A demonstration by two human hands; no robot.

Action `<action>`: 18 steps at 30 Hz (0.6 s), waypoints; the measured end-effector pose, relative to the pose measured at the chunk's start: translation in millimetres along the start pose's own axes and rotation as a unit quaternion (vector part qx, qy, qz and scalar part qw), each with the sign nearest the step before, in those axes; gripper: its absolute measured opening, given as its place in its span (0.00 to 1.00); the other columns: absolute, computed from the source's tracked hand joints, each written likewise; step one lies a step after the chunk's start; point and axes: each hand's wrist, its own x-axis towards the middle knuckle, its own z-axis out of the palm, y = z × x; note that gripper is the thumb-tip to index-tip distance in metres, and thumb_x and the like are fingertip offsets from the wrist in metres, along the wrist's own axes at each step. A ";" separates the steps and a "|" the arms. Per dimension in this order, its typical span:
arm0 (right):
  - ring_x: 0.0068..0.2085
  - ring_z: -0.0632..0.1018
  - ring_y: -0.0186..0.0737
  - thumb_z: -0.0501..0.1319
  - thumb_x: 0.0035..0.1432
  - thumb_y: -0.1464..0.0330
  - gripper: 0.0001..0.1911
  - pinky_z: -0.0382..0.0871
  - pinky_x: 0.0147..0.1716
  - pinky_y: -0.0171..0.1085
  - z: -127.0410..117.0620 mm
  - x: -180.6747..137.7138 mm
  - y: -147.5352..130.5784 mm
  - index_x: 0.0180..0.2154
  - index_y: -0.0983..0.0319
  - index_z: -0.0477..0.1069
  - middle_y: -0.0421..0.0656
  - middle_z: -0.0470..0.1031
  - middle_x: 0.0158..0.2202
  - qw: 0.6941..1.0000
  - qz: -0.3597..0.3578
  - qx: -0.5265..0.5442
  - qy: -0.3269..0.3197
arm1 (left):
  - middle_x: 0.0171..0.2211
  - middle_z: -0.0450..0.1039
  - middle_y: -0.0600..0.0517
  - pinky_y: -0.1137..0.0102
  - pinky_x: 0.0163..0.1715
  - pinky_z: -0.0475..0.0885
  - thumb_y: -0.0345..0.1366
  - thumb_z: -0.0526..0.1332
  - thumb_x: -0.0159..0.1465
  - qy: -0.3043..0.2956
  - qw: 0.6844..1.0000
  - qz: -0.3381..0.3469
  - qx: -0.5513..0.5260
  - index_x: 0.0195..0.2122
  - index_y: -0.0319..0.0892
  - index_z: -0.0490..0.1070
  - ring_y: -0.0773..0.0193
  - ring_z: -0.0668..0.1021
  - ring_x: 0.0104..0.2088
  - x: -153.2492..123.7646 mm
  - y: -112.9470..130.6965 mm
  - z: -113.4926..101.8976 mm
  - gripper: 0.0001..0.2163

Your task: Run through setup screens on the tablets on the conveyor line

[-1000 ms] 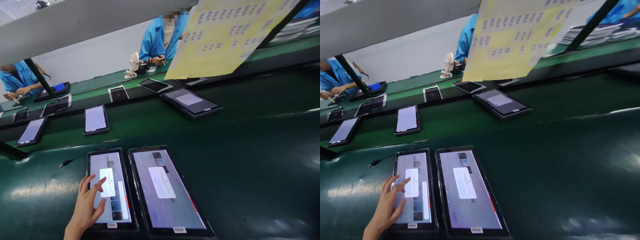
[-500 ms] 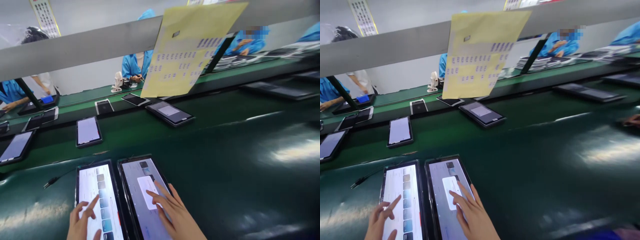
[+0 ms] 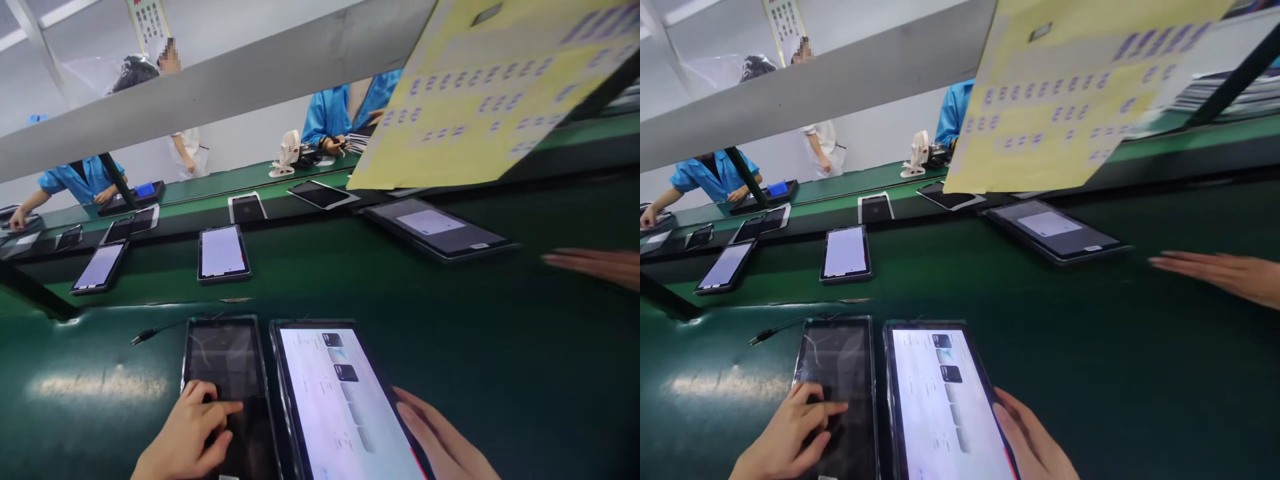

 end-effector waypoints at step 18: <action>0.44 0.75 0.52 0.50 0.53 0.45 0.31 0.73 0.36 0.39 2.0 12.4 -0.2 0.44 0.60 0.74 0.45 0.75 0.43 0.988 -0.144 0.009 0.063 | 0.40 0.78 0.44 0.57 0.49 0.65 0.43 0.55 0.63 0.074 0.969 -0.129 0.197 0.42 0.38 0.74 0.51 0.75 0.45 145.8 -24.8 -13.7 0.15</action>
